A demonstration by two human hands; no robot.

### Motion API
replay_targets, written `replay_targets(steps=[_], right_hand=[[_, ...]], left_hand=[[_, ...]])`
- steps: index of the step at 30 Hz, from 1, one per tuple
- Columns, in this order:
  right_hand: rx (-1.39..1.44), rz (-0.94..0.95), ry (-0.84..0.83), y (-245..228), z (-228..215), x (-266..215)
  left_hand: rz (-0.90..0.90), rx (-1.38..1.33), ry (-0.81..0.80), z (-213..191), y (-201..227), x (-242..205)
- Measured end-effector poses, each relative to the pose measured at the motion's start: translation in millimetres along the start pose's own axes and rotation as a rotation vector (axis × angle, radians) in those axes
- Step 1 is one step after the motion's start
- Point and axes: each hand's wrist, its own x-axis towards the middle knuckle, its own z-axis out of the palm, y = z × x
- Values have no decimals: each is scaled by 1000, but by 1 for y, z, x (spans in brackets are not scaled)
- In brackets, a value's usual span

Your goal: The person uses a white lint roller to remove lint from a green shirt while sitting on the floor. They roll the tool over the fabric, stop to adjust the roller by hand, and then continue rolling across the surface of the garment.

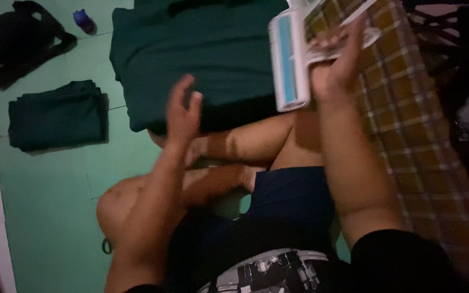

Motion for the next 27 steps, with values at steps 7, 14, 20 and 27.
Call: replay_targets(steps=[7,14,20,27], right_hand=[[168,392,138,99,-2,-117],[-55,750,204,80,31,-195],[74,759,2,70,24,-213],[57,718,28,57,40,-222]], left_hand=[[14,-1066,-182,46,33,-76],[309,-588,-198,-23,80,-106],[327,-655,-276,-38,74,-101],[312,-670,-351,-45,74,-99]])
